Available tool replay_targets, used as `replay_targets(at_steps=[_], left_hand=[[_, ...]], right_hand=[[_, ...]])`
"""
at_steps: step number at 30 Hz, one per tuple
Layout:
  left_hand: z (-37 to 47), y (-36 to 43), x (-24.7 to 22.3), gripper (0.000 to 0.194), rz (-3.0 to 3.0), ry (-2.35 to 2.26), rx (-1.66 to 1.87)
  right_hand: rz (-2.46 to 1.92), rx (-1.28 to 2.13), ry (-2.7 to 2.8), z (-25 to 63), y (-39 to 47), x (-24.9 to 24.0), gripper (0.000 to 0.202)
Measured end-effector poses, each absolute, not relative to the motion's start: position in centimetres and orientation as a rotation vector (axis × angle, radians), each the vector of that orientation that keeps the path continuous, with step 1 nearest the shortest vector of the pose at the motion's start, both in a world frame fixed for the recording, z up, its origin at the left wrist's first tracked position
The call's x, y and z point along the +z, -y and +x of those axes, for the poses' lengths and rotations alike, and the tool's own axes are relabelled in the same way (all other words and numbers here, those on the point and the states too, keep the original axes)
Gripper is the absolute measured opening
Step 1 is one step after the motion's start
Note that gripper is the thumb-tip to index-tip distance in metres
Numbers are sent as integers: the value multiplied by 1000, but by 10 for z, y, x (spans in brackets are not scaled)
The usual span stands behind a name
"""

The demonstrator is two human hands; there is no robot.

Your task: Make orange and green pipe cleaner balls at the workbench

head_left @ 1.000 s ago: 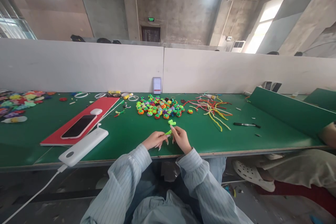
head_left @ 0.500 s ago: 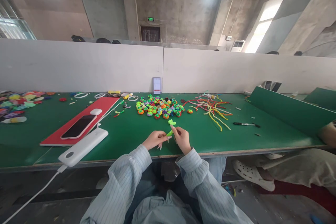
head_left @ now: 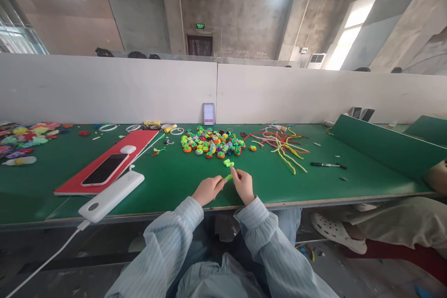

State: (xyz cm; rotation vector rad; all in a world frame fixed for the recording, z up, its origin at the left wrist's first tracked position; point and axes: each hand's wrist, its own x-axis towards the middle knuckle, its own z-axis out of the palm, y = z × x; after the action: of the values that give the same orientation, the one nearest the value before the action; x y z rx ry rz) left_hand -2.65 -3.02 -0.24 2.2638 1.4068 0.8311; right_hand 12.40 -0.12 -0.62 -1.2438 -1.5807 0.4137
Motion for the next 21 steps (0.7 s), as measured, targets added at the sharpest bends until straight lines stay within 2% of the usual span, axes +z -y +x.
replay_targets(at_steps=[6, 14, 21], left_hand=[[-24, 33, -2, 25, 2362, -1563, 739], [-20, 28, -2, 32, 2617, -1568, 635], [-21, 22, -5, 28, 2531, -1590, 690]], right_hand=[[-1237, 474, 1562, 124, 0, -6, 54], [-1206, 641, 1505, 127, -3, -9, 55], [-1104, 845, 1507, 124, -5, -13, 52]])
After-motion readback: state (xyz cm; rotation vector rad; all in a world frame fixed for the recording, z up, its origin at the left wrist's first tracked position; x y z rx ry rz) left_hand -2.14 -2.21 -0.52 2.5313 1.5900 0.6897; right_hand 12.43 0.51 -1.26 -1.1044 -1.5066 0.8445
